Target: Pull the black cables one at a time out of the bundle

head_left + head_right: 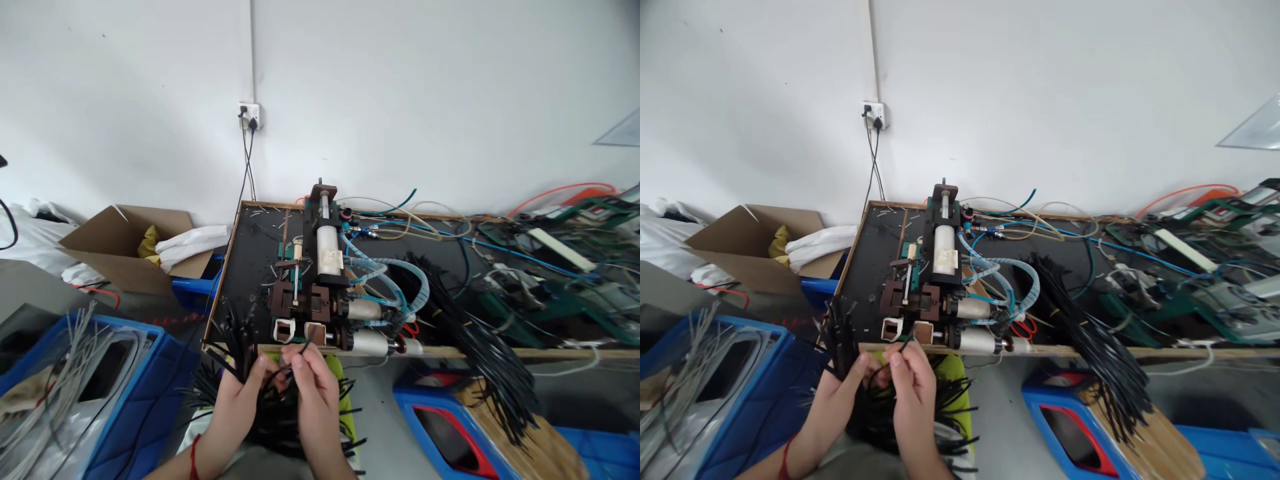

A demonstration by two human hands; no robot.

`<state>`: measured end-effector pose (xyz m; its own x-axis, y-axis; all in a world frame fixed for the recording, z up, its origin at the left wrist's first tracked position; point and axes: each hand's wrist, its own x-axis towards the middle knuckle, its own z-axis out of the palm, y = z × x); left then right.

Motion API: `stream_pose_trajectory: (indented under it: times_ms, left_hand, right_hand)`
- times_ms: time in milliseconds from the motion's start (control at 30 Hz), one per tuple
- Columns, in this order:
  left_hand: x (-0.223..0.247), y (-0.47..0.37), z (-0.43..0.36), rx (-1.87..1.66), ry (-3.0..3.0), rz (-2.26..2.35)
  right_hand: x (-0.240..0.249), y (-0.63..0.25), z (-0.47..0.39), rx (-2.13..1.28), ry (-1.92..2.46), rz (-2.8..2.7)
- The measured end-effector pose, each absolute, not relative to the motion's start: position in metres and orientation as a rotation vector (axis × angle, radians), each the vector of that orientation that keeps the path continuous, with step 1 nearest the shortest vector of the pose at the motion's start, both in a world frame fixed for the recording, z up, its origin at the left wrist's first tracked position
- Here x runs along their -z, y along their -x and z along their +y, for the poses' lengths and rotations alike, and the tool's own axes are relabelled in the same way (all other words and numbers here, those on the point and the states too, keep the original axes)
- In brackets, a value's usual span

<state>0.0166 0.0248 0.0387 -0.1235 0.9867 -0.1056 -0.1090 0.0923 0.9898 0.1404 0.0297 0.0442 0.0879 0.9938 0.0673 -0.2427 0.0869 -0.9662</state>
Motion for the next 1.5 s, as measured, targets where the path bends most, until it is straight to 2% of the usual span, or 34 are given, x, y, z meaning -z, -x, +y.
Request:
stream_pose_trajectory:
  times_ms: [133, 233, 333, 567, 800, 1100, 1500]
  left_hand:
    - [-0.036, -0.016, 0.029, -1.398, -0.832, 1.272]
    - [-0.03, -0.021, 0.028, -1.308, -0.808, 1.247]
    - [-0.027, -0.024, 0.029, -1.216, -0.876, 1.31]
    - [-0.026, -0.022, 0.032, -1.31, -0.764, 1.253]
    - [-0.022, -0.02, 0.029, -1.296, -0.766, 1.216]
    - [-0.04, -0.022, 0.042, -1.44, -0.595, 1.072]
    - [-0.037, -0.025, 0.042, -1.383, -0.594, 1.108]
  right_hand:
    - [-0.032, -0.157, 0.022, -1.076, 1.167, -1.121]
    - [-0.028, -0.159, 0.02, -1.072, 1.215, -1.413]
    - [-0.03, -0.155, 0.019, -1.148, 1.205, -1.511]
    - [-0.026, -0.17, 0.013, -1.402, 1.173, -1.506]
    - [-0.002, -0.173, 0.006, -1.659, 1.01, -1.236]
    - [0.002, -0.151, 0.021, -1.812, 0.58, -0.414]
    - [0.001, -0.144, 0.035, -1.862, 0.533, -0.262]
